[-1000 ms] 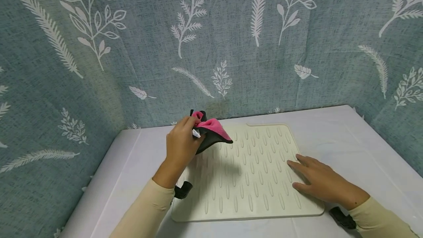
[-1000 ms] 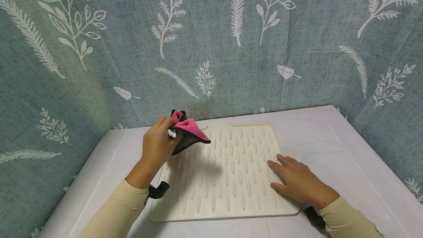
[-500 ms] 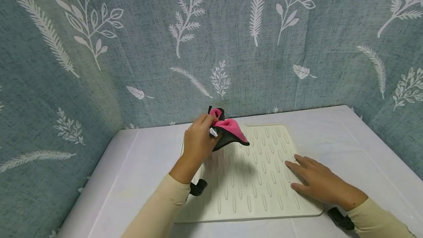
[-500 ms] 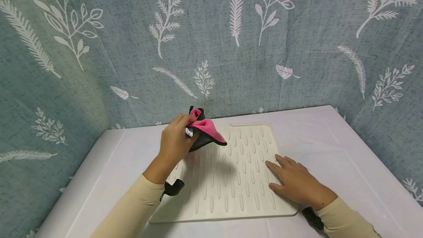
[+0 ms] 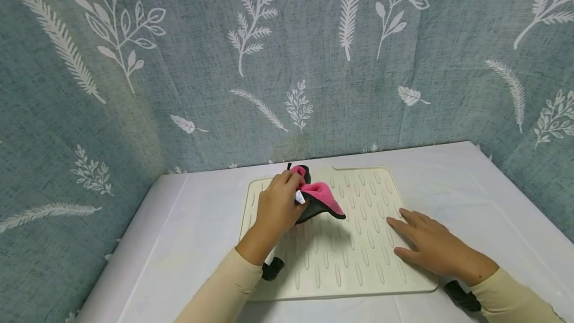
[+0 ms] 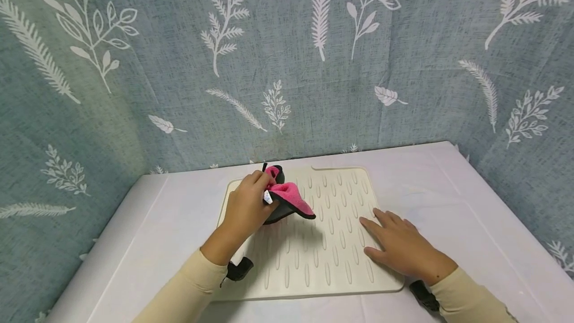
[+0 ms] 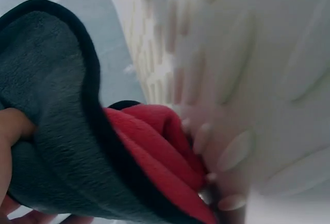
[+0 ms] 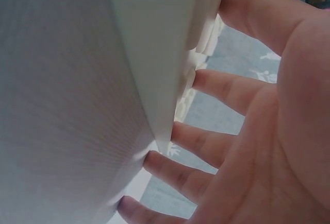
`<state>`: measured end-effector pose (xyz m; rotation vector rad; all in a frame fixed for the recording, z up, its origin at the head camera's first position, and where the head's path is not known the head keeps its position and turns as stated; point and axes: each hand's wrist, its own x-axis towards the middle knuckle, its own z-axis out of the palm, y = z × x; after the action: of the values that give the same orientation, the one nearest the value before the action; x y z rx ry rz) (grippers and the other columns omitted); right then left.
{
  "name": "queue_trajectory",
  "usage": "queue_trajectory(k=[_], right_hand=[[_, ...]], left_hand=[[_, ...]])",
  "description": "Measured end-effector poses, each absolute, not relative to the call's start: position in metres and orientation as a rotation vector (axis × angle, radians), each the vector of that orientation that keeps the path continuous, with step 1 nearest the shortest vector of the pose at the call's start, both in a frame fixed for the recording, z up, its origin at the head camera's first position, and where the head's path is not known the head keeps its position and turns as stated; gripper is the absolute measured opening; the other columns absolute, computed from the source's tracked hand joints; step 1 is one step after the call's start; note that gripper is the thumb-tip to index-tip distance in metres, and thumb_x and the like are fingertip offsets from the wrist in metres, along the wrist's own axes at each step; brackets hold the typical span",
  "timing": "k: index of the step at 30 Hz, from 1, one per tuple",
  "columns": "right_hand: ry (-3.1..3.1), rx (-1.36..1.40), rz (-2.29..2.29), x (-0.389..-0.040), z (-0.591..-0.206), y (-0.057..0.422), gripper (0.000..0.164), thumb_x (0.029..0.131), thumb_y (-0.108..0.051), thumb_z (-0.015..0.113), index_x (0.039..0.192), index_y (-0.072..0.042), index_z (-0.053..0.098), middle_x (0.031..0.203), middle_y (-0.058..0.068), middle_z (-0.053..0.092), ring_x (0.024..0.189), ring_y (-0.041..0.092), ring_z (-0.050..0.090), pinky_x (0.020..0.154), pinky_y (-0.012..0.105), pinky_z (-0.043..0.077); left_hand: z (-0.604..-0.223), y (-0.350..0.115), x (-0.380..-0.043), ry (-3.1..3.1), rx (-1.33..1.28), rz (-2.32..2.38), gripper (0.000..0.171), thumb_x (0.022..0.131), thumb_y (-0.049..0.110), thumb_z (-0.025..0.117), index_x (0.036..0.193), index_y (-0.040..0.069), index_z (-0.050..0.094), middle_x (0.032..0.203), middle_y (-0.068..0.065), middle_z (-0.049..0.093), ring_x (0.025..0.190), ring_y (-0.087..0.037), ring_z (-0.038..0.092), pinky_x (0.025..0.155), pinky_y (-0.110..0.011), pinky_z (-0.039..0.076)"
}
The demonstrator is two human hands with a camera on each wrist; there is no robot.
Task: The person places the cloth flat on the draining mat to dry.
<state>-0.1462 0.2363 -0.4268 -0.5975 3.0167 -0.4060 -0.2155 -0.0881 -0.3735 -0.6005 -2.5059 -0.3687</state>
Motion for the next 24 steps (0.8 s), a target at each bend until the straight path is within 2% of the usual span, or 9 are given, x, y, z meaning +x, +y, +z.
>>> queue_trajectory(k=[4,13,20,24], right_hand=[[3.019,-0.584,-0.404,-0.145,-0.426,0.235,0.069,0.087,-0.044,0.073,0.145,-0.012,0.052,0.148,0.031,0.043,0.130,0.057,0.045,0.095,0.070,0.041],[3.026,-0.603,-0.396,-0.146,-0.428,0.236,0.069,0.087,-0.043,0.073,0.144,-0.011,0.052,0.148,0.032,0.043,0.129,0.057,0.045,0.094,0.069,0.041],[3.033,-0.595,-0.383,-0.147,-0.430,0.236,0.069,0.087,-0.044,0.073,0.144,-0.012,0.052,0.148,0.032,0.043,0.129,0.057,0.046,0.093,0.069,0.042],[3.029,-0.597,-0.384,-0.147,-0.430,0.236,0.069,0.088,-0.044,0.073,0.145,-0.012,0.052,0.149,0.031,0.042,0.129,0.057,0.045,0.093,0.069,0.041]], left_hand=[[-0.379,-0.091,-0.205,-2.557,-0.614,-0.299,0.037,0.071,0.023,0.090,0.093,0.017,0.061,0.100,0.001,0.062,0.093,-0.019,0.061,0.052,-0.036,0.053],[-0.386,-0.101,-0.184,-2.690,-0.637,-0.209,0.043,0.065,0.021,0.093,0.095,0.019,0.062,0.107,0.000,0.061,0.097,-0.020,0.059,0.053,-0.037,0.051],[-0.391,-0.109,-0.171,-2.702,-0.711,-0.172,0.036,0.071,0.004,0.080,0.098,0.020,0.061,0.108,-0.001,0.062,0.096,-0.020,0.059,0.049,-0.034,0.047],[-0.393,-0.115,-0.164,-2.707,-0.768,-0.148,0.036,0.073,-0.001,0.077,0.100,0.019,0.063,0.106,-0.001,0.061,0.097,-0.021,0.059,0.049,-0.031,0.046]])
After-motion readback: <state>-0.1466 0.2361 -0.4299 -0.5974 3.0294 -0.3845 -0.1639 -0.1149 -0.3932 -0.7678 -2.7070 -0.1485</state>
